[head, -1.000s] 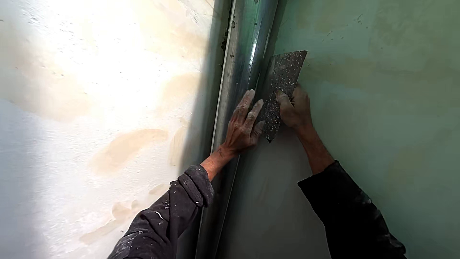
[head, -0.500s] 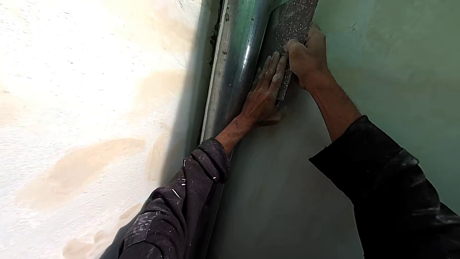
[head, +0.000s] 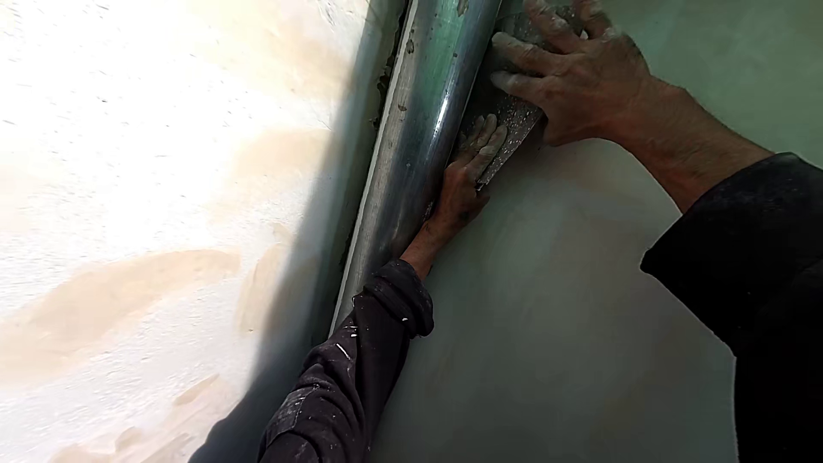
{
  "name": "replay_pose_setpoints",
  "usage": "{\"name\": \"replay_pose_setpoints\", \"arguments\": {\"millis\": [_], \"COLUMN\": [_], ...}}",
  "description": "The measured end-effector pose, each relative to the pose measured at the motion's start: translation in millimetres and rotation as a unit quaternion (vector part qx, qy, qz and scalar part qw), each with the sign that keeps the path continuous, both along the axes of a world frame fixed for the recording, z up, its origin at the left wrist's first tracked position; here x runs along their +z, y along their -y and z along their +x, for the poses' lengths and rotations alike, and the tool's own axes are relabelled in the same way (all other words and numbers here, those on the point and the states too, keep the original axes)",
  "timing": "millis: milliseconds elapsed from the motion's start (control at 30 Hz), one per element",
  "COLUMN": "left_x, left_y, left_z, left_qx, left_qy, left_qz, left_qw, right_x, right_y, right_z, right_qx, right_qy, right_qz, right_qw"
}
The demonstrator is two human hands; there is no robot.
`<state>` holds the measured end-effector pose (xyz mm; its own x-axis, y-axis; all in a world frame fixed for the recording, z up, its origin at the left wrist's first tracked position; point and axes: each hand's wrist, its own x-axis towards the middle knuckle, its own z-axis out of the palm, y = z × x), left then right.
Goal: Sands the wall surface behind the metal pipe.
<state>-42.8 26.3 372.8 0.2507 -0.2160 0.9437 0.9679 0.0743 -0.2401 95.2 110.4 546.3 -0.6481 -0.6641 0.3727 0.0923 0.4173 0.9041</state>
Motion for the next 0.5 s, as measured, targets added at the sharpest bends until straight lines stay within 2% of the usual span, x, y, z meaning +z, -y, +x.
{"name": "replay_pose_setpoints", "arguments": {"millis": [100,200,233,300,400,500], "left_x": [-1.5,-17.3,-18.7,-20.5,-16.8,9.4], "left_y": [1.7,38.2,37.1,18.8,-0.8,-17.6], "left_z": [7.6,82.9,90.3,70.3,58.2,37.4], "left_qx": [-0.007,0.062,0.064,0.059,0.074,0.105], "left_qy": [-0.016,0.154,0.170,0.146,0.166,0.155], "left_qz": [0.019,-0.050,-0.043,0.001,0.023,0.088], "left_qw": [1.000,0.985,0.983,0.988,0.983,0.978], "right_x": [14.0,12.6,10.5,9.1,13.0,28.3], "right_y": [9.2,-0.7,-1.6,4.7,10.1,6.2], "right_z": [-14.6,-23.8,-23.7,-19.9,-16.7,-21.1], "right_qx": [-0.026,-0.009,-0.017,-0.052,-0.069,-0.067], "right_qy": [0.015,0.025,0.029,0.030,0.027,0.028], "right_qz": [0.030,0.017,-0.001,-0.034,-0.041,-0.044], "right_qw": [0.999,1.000,0.999,0.998,0.996,0.996]}}
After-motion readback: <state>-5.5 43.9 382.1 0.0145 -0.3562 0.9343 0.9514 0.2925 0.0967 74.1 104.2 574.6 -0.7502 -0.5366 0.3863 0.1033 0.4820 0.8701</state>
